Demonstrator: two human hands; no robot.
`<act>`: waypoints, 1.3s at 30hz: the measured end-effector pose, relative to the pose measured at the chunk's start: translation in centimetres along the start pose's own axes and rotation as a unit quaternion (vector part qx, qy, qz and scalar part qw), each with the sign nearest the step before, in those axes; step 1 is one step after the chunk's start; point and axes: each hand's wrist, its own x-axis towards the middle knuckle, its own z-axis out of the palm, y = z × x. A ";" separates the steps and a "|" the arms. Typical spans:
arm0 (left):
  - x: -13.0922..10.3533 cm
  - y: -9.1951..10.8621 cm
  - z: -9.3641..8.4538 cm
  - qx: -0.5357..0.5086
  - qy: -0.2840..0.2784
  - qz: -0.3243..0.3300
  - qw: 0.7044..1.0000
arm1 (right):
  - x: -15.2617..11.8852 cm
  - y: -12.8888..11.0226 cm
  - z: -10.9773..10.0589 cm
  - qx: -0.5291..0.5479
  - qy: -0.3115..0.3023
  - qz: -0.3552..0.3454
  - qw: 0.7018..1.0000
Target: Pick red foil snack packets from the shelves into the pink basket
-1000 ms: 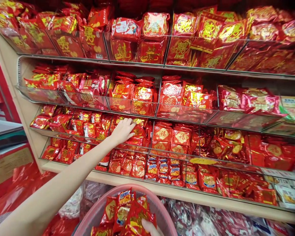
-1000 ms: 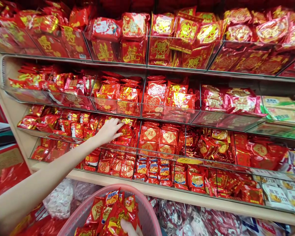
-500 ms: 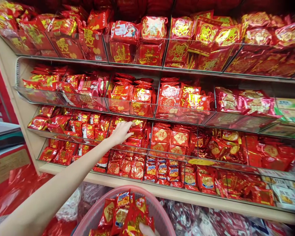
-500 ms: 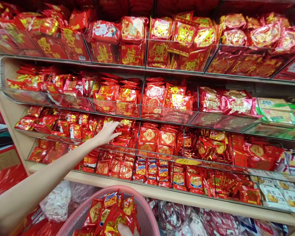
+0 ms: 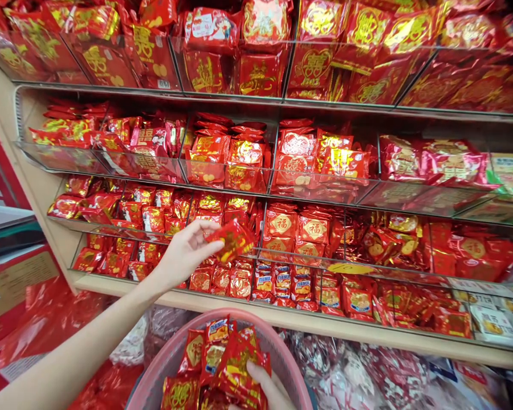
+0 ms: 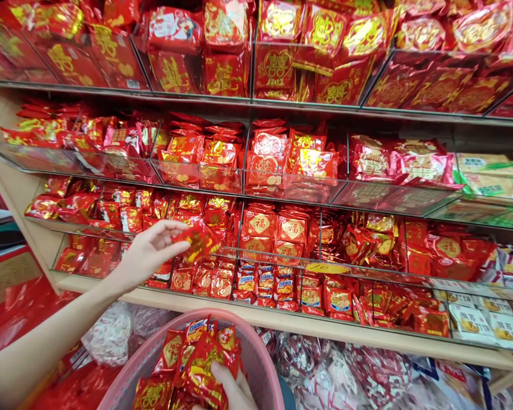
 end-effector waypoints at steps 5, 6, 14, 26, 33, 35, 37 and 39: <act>-6.7 0.0 1.4 -0.096 -0.182 -0.236 0.950 | -1.4 -1.6 1.3 0.008 -0.043 0.028 0.999; -7.5 -0.3 1.7 -0.106 -0.201 -0.259 0.939 | -1.5 -1.7 1.5 0.010 -0.055 0.029 0.998; -8.9 -1.0 3.4 -0.119 -0.269 -0.304 0.906 | -2.8 -2.1 2.2 0.007 -0.138 -0.006 0.990; -9.5 -3.1 4.7 0.005 -0.283 -0.255 0.925 | -0.5 -0.1 -0.3 -0.046 -0.072 -0.063 0.994; -10.8 -4.1 4.7 0.051 -0.242 -0.228 0.942 | -1.4 -1.3 1.0 -0.031 -0.094 0.021 0.995; -11.7 -4.0 5.1 0.029 -0.205 -0.226 0.952 | -2.0 -1.3 0.9 -0.027 -0.105 0.046 0.993; -13.0 -3.6 5.6 -0.028 -0.181 -0.278 0.943 | -2.5 -1.2 0.4 -0.026 -0.103 0.051 0.993; -14.8 -3.1 6.4 -0.093 -0.182 -0.371 0.906 | -3.1 -1.3 -0.6 -0.028 -0.080 0.040 0.996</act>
